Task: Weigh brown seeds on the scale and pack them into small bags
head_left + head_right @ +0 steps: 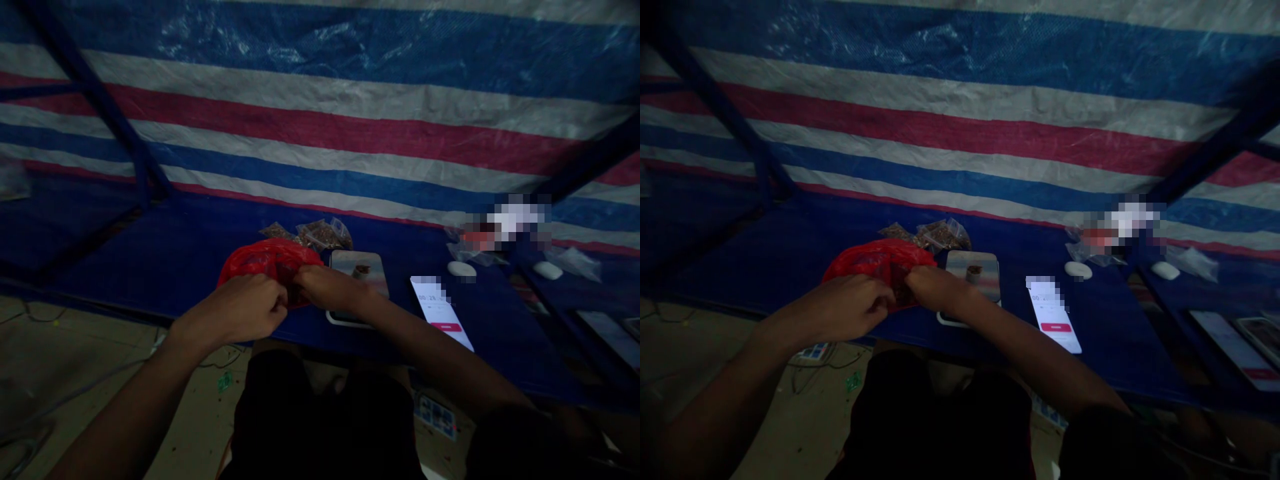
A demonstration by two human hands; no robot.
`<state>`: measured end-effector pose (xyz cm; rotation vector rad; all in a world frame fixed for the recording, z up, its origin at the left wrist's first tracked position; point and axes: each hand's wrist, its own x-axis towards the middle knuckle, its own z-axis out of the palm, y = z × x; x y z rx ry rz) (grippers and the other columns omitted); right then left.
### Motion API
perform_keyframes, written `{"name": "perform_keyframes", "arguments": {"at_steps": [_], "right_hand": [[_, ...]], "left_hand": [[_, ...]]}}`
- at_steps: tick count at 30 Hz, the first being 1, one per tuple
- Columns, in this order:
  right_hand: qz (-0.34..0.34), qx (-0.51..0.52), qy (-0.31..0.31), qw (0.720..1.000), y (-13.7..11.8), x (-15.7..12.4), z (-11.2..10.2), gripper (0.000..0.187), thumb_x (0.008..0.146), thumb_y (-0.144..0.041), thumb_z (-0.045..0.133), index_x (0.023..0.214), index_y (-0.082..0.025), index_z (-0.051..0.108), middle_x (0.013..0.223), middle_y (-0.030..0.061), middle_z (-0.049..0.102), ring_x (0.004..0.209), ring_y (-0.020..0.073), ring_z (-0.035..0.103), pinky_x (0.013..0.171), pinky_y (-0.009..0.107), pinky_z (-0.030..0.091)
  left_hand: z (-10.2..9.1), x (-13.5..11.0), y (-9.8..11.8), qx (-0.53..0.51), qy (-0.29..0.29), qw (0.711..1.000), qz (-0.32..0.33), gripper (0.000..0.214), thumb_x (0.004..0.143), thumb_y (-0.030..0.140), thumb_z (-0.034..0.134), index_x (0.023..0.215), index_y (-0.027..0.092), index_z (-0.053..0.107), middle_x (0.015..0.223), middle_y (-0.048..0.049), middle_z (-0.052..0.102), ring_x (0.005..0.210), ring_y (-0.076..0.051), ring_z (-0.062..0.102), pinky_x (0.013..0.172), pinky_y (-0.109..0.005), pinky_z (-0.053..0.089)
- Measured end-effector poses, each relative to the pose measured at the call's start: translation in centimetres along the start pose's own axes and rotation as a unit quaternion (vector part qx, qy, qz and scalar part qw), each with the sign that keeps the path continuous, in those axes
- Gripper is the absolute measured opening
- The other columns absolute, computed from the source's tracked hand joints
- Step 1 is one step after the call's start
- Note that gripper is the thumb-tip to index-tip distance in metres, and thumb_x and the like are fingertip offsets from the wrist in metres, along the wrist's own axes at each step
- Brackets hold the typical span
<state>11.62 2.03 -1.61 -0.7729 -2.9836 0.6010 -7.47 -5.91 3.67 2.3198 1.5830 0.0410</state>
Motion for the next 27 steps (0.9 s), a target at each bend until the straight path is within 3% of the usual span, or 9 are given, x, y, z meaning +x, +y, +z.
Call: {"name": "perform_keyframes", "arguments": {"at_steps": [4, 10, 19, 27], "right_hand": [[-0.021, 0.022, 0.028, 0.999, -0.4, -0.4, -0.1, 0.017, 0.094, -0.014, 0.059, 0.104, -0.008, 0.071, 0.107, 0.0167, 0.071, 0.090, 0.0218, 0.064, 0.081, 0.032, 0.049], [-0.010, 0.045, 0.036, 0.998, 0.2, 0.2, 0.9, 0.019, 0.099, -0.021, 0.061, 0.108, -0.009, 0.072, 0.113, 0.0167, 0.071, 0.096, 0.0209, 0.066, 0.087, 0.033, 0.050], [-0.025, 0.075, 0.023, 0.997, 1.0, -0.1, 0.2, 0.016, 0.095, -0.013, 0.062, 0.089, -0.013, 0.077, 0.092, 0.0084, 0.076, 0.080, 0.0159, 0.066, 0.073, 0.026, 0.044], [-0.046, 0.117, 0.036, 0.991, 1.9, -0.2, 0.3, 0.015, 0.090, -0.009, 0.064, 0.093, -0.013, 0.078, 0.092, 0.0071, 0.077, 0.079, 0.0143, 0.066, 0.073, 0.024, 0.043]], "left_hand": [[1.0, 0.9, -0.3, 0.024, 0.018, 0.999, -0.025, 0.024, 0.091, 0.022, 0.054, 0.098, 0.023, 0.077, 0.096, -0.0087, 0.079, 0.088, -0.025, 0.073, 0.080, -0.034, 0.053], [3.2, 3.2, -1.2, -0.016, 0.019, 1.000, -0.013, 0.029, 0.088, 0.028, 0.068, 0.114, 0.017, 0.072, 0.119, -0.0141, 0.075, 0.108, -0.027, 0.071, 0.090, -0.033, 0.053], [4.0, 3.5, -2.2, -0.023, -0.001, 1.000, -0.012, 0.019, 0.094, 0.031, 0.060, 0.102, 0.019, 0.072, 0.104, -0.0112, 0.077, 0.091, -0.026, 0.073, 0.074, -0.032, 0.052], [3.2, 3.6, -1.8, -0.031, 0.011, 0.999, 0.005, 0.022, 0.094, 0.020, 0.055, 0.098, 0.022, 0.077, 0.099, -0.0078, 0.079, 0.094, -0.023, 0.073, 0.082, -0.032, 0.051]]}}
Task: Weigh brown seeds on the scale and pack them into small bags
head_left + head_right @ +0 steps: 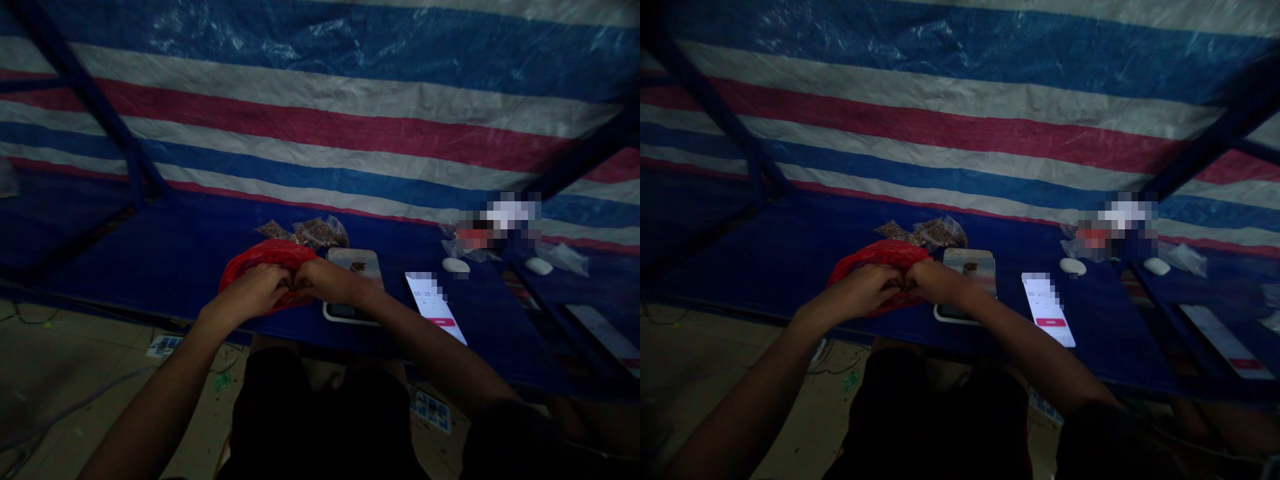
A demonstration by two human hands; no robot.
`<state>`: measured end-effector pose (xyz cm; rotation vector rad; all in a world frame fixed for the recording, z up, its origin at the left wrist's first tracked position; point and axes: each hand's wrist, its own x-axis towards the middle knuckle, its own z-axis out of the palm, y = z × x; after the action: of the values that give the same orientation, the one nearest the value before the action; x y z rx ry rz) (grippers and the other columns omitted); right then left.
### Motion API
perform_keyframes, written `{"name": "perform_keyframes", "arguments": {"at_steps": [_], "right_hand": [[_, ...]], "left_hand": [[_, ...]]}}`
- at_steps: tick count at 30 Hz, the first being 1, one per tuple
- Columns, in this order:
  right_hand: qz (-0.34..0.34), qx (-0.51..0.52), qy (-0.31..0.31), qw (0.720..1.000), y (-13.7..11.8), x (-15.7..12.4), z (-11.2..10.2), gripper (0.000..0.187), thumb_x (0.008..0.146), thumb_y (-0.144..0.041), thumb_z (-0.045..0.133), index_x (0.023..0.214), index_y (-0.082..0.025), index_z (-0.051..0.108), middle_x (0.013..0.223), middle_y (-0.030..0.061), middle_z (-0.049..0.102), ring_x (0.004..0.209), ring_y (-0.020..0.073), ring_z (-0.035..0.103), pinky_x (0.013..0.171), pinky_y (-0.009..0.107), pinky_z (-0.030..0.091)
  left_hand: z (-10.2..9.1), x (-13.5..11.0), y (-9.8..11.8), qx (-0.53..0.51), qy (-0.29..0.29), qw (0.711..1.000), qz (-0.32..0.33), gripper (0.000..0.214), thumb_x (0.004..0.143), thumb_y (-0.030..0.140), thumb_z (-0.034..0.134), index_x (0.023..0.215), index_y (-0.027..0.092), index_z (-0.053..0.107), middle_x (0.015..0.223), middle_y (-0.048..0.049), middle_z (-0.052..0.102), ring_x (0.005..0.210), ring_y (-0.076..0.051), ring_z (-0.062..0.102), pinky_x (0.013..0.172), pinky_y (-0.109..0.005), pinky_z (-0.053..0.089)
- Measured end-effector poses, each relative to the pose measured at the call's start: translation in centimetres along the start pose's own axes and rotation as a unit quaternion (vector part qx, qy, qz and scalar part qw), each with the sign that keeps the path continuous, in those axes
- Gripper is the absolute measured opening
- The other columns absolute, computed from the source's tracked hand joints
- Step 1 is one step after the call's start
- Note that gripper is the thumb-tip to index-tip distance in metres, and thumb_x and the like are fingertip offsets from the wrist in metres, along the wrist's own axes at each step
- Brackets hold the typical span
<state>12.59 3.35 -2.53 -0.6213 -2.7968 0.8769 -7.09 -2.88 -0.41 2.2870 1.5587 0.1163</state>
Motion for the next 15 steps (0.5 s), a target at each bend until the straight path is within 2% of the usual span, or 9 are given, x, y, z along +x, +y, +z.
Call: {"name": "perform_keyframes", "arguments": {"at_steps": [7, 12, 15], "right_hand": [[0.032, -0.042, 0.005, 0.999, -0.6, 0.1, 0.3, 0.017, 0.092, -0.011, 0.061, 0.084, -0.011, 0.077, 0.083, 0.0079, 0.075, 0.070, 0.0140, 0.061, 0.067, 0.025, 0.039], [0.064, -0.060, -0.010, 0.996, -1.9, 0.2, 0.7, 0.023, 0.096, -0.008, 0.054, 0.088, -0.009, 0.075, 0.091, 0.0118, 0.076, 0.078, 0.0155, 0.065, 0.069, 0.025, 0.041], [0.083, -0.091, 0.003, 0.992, -2.5, 0.2, 0.8, 0.025, 0.099, -0.009, 0.051, 0.094, -0.010, 0.076, 0.098, 0.0132, 0.076, 0.083, 0.0171, 0.067, 0.072, 0.026, 0.042]], "left_hand": [[1.1, 0.4, -0.3, -0.044, -0.001, 0.999, 0.004, 0.017, 0.093, 0.029, 0.063, 0.101, 0.021, 0.076, 0.101, -0.0090, 0.080, 0.094, -0.025, 0.074, 0.079, -0.032, 0.052], [1.4, 0.4, -0.2, -0.057, 0.018, 0.998, -0.001, 0.019, 0.090, 0.028, 0.068, 0.104, 0.018, 0.074, 0.106, -0.0116, 0.079, 0.098, -0.026, 0.074, 0.083, -0.032, 0.053], [1.5, 0.3, -0.1, -0.064, 0.022, 0.998, -0.001, 0.021, 0.091, 0.028, 0.066, 0.106, 0.017, 0.075, 0.106, -0.0125, 0.079, 0.098, -0.026, 0.074, 0.083, -0.032, 0.053]]}}
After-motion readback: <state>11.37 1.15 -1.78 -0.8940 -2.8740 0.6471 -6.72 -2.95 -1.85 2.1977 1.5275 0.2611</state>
